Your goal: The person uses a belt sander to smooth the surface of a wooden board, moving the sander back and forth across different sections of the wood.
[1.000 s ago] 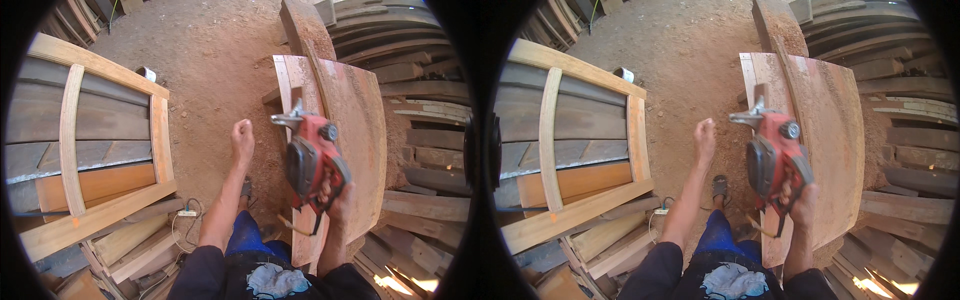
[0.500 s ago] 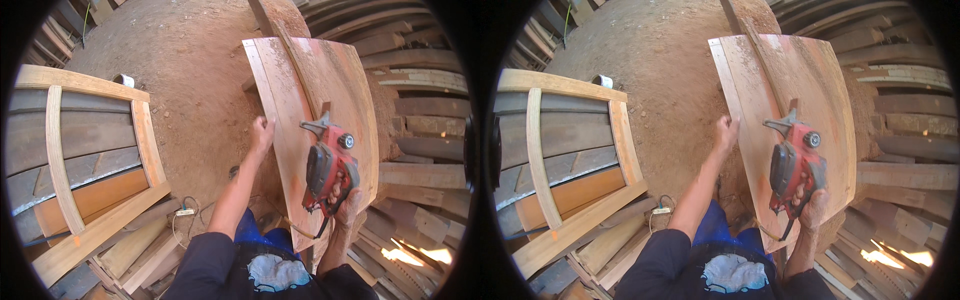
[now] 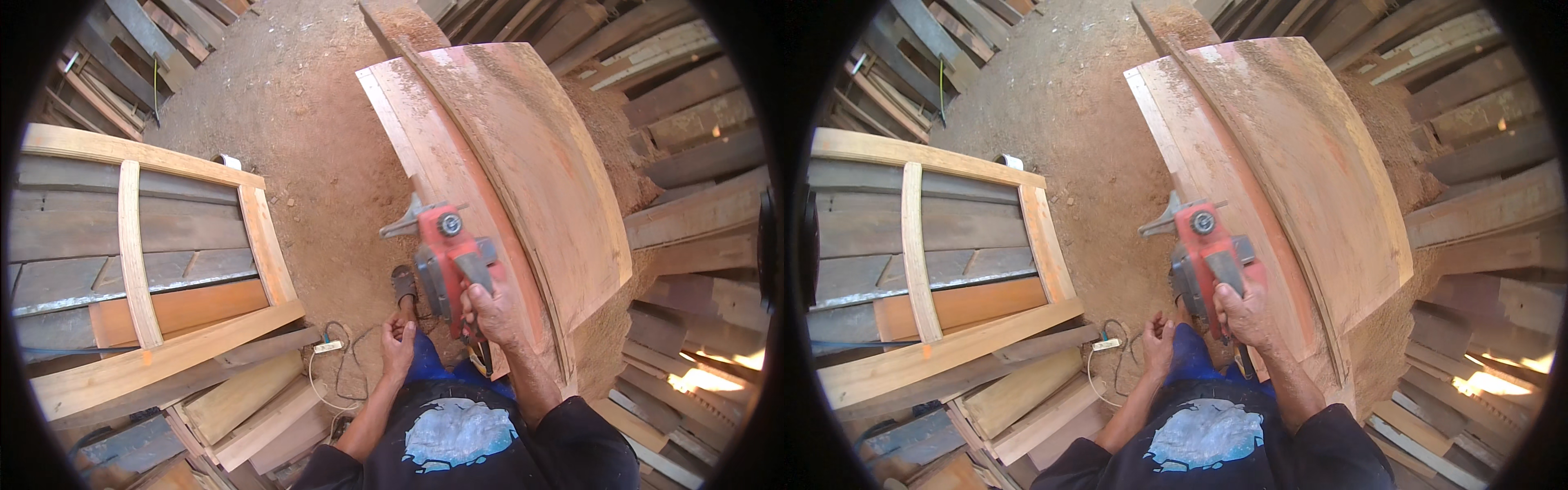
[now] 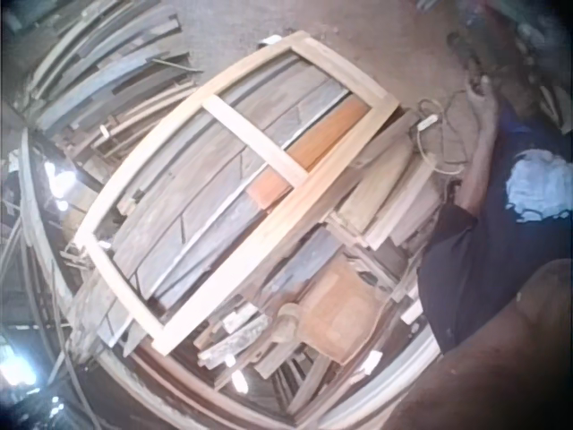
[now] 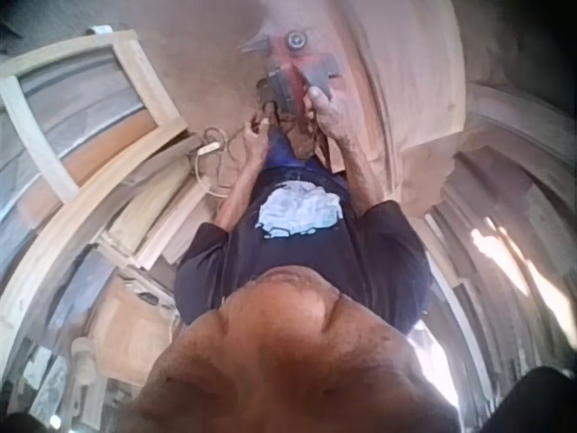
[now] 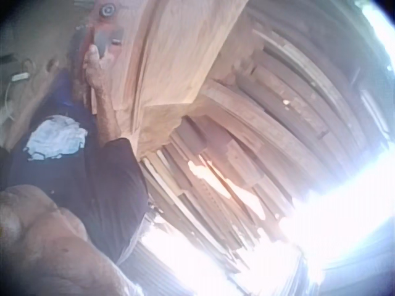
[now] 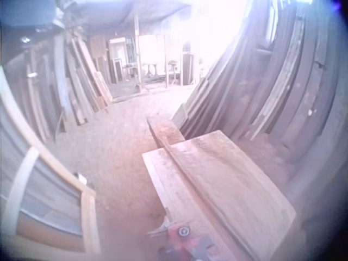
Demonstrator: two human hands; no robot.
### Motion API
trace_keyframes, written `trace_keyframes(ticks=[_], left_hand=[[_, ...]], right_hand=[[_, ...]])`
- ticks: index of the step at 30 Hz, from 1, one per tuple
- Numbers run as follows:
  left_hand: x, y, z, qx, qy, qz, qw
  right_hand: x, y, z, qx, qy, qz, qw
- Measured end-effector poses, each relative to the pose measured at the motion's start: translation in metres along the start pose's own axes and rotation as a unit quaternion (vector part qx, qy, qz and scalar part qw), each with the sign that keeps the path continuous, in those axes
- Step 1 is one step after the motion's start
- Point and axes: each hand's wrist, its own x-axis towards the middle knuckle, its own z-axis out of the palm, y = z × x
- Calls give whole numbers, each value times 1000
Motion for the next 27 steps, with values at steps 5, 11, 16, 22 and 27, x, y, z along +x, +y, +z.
trace_keyframes(ticks=[5, 11, 16, 22, 27], left_hand=[[-25, 6, 20, 118, -9, 182, 976], [-10, 15, 64, 167, -6, 225, 960], [33, 49, 69, 72, 21, 166, 983], [156, 134, 61, 99, 26, 192, 976], [247, 196, 52, -2, -9, 229, 973]], right_hand=[[-11, 36, -12, -108, -14, 20, 994], [-3, 36, -18, -113, -31, 84, 990], [51, 37, -8, -213, 0, 1, 977], [178, -25, 31, -258, -20, -84, 962], [259, -75, 54, -240, -63, -58, 967]])
